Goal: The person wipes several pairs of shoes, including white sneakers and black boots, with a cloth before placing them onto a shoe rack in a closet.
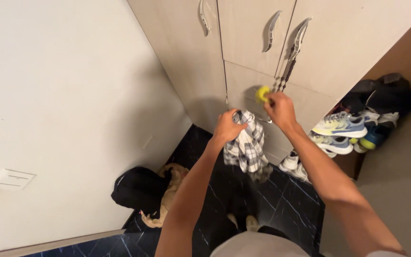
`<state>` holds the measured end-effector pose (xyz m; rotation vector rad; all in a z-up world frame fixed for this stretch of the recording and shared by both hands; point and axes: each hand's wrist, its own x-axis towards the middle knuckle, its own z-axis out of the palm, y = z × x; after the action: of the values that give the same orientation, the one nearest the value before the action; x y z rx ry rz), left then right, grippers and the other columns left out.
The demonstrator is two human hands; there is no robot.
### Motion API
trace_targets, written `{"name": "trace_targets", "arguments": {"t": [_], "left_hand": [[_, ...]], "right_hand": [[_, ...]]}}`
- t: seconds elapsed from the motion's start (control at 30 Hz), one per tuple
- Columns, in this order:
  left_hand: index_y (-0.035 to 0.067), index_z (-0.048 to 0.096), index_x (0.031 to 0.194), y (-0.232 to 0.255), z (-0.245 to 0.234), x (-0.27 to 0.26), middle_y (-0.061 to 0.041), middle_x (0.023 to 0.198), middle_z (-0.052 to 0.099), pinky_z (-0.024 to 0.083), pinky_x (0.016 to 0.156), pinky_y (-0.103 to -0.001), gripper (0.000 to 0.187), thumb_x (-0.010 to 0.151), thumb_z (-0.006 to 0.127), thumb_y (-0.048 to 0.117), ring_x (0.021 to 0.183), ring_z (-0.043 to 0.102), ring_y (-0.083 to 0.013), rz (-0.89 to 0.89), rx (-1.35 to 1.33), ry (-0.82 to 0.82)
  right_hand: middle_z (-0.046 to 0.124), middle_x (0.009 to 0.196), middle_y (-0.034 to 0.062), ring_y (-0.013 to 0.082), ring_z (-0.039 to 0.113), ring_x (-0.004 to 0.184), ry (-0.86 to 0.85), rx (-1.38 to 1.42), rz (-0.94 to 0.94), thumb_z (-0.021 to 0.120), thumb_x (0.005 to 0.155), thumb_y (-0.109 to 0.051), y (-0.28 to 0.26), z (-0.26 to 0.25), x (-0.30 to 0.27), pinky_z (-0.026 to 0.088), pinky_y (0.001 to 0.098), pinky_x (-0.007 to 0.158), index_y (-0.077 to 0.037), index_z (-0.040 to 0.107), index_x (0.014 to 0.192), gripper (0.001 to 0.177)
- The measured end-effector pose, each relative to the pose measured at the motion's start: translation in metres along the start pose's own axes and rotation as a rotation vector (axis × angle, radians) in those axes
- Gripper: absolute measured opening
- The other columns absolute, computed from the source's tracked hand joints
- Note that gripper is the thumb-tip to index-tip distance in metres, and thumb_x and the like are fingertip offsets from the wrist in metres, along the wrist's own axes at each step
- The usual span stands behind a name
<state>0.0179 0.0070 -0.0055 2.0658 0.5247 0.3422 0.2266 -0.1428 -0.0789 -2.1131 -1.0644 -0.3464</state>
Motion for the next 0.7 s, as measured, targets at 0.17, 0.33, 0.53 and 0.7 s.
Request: {"name": "trace_targets", "arguments": {"t": [0.17, 0.33, 0.53, 0.7], "left_hand": [[0.004, 0.071, 0.117, 0.007, -0.020, 0.015, -0.018, 0.114, 0.074, 0.057, 0.094, -0.047, 0.053, 0.074, 0.088, 0.030, 0.114, 0.068, -0.0395, 0.015, -0.026, -0.048], [0.003, 0.071, 0.118, -0.026, -0.033, 0.055, -0.019, 0.115, 0.074, 0.057, 0.096, -0.048, 0.056, 0.072, 0.089, 0.028, 0.116, 0.067, -0.0396, 0.033, -0.059, -0.105], [-0.003, 0.069, 0.120, -0.034, -0.051, 0.076, -0.027, 0.115, 0.072, 0.055, 0.095, -0.050, 0.059, 0.072, 0.087, 0.026, 0.116, 0.065, -0.0441, 0.052, -0.134, -0.206], [0.002, 0.071, 0.111, -0.065, -0.038, 0.104, -0.020, 0.106, 0.074, 0.056, 0.090, -0.044, 0.054, 0.066, 0.091, 0.025, 0.109, 0.070, -0.0362, 0.123, -0.165, -0.205]], "right_hand": [[0.063, 0.096, 0.0042, 0.0273, 0.071, 0.081, 0.094, -0.338, -0.081, 0.077, 0.081, -0.020, 0.016, 0.048, 0.028, 0.062, 0.0385, 0.071, -0.016, 0.074, 0.103, 0.022], [0.058, 0.102, 0.0076, 0.0289, 0.069, 0.093, -0.002, -0.645, -0.016, 0.067, 0.085, -0.018, 0.016, 0.091, 0.032, 0.061, 0.0353, 0.074, -0.013, 0.076, 0.096, 0.015], [0.054, 0.116, 0.0143, 0.0354, 0.056, 0.111, -0.227, -0.809, 0.231, 0.066, 0.084, -0.035, -0.016, 0.109, 0.030, 0.046, 0.0441, 0.090, -0.010, 0.062, 0.123, 0.046], [0.057, 0.118, 0.0142, 0.0363, 0.056, 0.112, -0.312, -0.777, 0.341, 0.068, 0.082, -0.035, -0.005, 0.120, 0.032, 0.042, 0.0473, 0.090, -0.011, 0.050, 0.127, 0.055]]}}
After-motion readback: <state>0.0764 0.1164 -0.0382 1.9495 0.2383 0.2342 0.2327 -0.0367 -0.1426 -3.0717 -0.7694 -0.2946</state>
